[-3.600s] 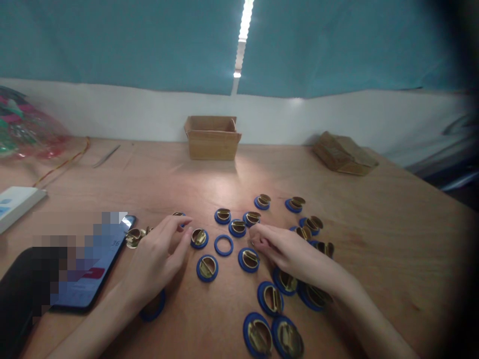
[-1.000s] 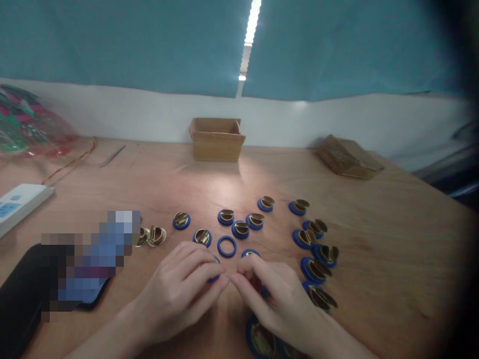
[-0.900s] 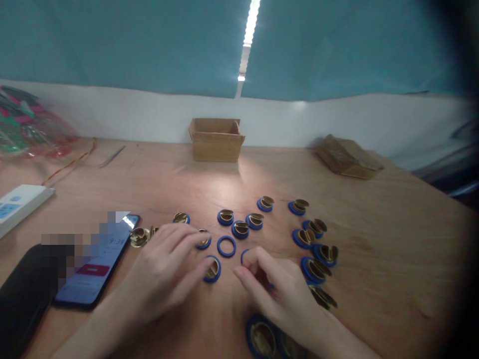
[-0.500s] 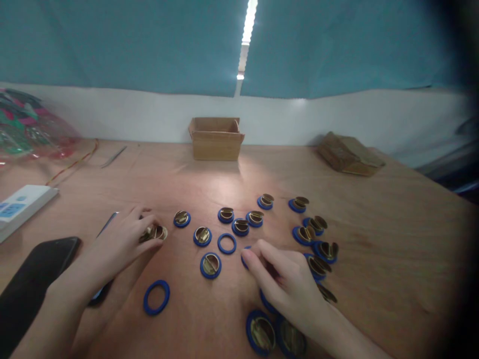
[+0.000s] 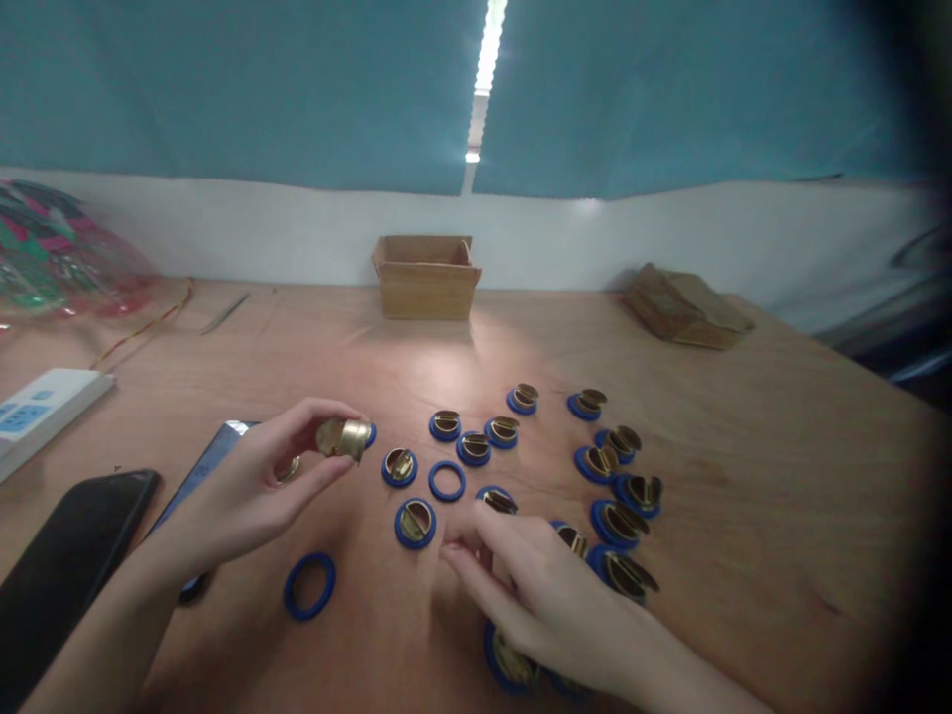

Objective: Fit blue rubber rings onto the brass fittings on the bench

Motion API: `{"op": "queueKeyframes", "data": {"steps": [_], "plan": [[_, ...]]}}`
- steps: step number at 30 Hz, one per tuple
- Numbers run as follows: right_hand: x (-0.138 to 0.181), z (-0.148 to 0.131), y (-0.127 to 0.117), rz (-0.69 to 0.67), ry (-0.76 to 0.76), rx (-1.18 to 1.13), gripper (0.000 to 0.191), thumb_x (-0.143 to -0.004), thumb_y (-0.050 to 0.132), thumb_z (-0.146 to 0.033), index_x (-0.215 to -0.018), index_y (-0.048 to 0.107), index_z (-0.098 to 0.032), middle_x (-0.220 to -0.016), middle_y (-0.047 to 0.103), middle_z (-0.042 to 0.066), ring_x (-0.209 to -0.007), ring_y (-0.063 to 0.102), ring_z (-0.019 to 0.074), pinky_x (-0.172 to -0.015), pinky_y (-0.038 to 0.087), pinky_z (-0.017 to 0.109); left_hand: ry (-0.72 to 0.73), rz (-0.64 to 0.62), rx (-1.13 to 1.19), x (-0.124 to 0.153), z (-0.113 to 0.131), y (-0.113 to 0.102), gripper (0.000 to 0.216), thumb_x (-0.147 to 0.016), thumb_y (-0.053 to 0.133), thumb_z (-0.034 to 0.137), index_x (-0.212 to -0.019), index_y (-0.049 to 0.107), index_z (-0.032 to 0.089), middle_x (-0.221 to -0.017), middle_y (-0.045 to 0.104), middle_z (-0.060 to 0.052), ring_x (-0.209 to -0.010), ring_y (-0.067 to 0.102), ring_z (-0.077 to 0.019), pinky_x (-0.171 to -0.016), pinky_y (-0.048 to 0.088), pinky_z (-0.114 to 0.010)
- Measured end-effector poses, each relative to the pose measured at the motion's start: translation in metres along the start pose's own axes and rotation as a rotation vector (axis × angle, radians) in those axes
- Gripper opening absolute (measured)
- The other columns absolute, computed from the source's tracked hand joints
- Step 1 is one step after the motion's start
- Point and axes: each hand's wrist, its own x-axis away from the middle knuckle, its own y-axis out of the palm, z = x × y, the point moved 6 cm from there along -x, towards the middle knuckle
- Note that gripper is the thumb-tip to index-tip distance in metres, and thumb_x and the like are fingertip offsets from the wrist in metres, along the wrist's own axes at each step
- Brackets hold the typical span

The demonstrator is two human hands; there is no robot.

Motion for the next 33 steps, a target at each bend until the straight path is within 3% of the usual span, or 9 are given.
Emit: {"op": "queueKeyframes", "data": {"steps": [6,10,14,20,23,27,30,33], "plan": [[-0.008,-0.024,0.015,-0.116,-0.113,0.145,0.009,-0.094,0.05,-0.018,-0.091,0.058,-0.018,-0.081,0.069,0.004,-0.068,0.063,0.0167,-0.059,0.044,0.027,-0.028,-0.005,0.443,0.001,-0.004,0.005,0.026,-0.088,0.067,0.022,-0.113,0.063,0.028,-0.099,0.07,-0.002,-0.089,0.067,-0.0152,-0.077,0.056,-0.023],[-0.019,-0.054,0.039,-0.235,-0.309,0.233,0.009,-0.092,0.051,-0.012,-0.097,0.058,-0.014,-0.092,0.072,0.005,-0.079,0.065,0.0178,-0.068,0.049,0.028,-0.084,0.005,0.614,0.0,-0.009,0.016,0.029,-0.089,0.067,0.027,-0.118,0.063,0.029,-0.106,0.07,-0.003,-0.089,0.067,-0.0142,-0.076,0.057,-0.022],[-0.036,-0.065,0.07,-0.248,-0.428,0.296,0.017,-0.092,0.05,-0.009,-0.107,0.057,-0.008,-0.104,0.07,0.01,-0.092,0.064,0.0209,-0.078,0.05,0.031,-0.15,-0.024,0.879,-0.002,-0.01,0.027,0.034,-0.083,0.074,0.036,-0.114,0.067,0.025,-0.105,0.072,-0.006,-0.092,0.071,-0.0177,-0.082,0.059,-0.026],[-0.057,-0.068,0.1,-0.238,-0.471,0.441,0.017,-0.085,0.054,-0.004,-0.101,0.058,-0.006,-0.094,0.071,0.011,-0.081,0.064,0.0216,-0.063,0.049,0.032,-0.215,-0.081,1.125,-0.002,-0.008,0.037,0.031,-0.085,0.073,0.026,-0.115,0.067,0.022,-0.102,0.074,-0.006,-0.093,0.074,-0.0187,-0.083,0.059,-0.022],[-0.055,-0.075,0.097,-0.263,-0.511,0.443,0.016,-0.081,0.057,-0.002,-0.096,0.059,-0.007,-0.083,0.07,0.008,-0.069,0.062,0.0196,-0.057,0.047,0.031,-0.224,-0.082,1.17,-0.001,-0.008,0.039,0.03,-0.085,0.073,0.022,-0.114,0.068,0.019,-0.103,0.074,-0.007,-0.096,0.074,-0.0194,-0.083,0.059,-0.021],[-0.037,-0.086,0.076,-0.196,-0.58,0.4,0.005,-0.09,0.055,-0.011,-0.089,0.061,-0.009,-0.08,0.07,0.005,-0.065,0.059,0.0168,-0.059,0.048,0.029,-0.272,-0.076,1.199,0.0,-0.01,0.043,0.03,-0.083,0.074,0.02,-0.113,0.068,0.019,-0.112,0.072,-0.007,-0.096,0.073,-0.0189,-0.081,0.059,-0.02],[-0.018,-0.094,0.048,-0.032,-0.648,0.386,0.011,-0.093,0.056,-0.017,-0.087,0.062,-0.012,-0.078,0.071,0.003,-0.067,0.061,0.0165,-0.062,0.052,0.028,-0.284,-0.062,1.185,-0.001,-0.012,0.046,0.029,-0.084,0.073,0.021,-0.113,0.068,0.021,-0.12,0.07,-0.007,-0.094,0.072,-0.0158,-0.08,0.058,-0.019],[-0.003,-0.092,0.008,0.202,-0.649,0.366,0.007,-0.093,0.057,-0.016,-0.093,0.062,-0.011,-0.098,0.075,0.009,-0.085,0.068,0.0188,-0.077,0.056,0.028,-0.289,-0.047,1.142,-0.001,-0.012,0.048,0.03,-0.083,0.074,0.021,-0.112,0.068,0.023,-0.12,0.07,-0.007,-0.088,0.07,-0.0111,-0.079,0.056,-0.017]]}}
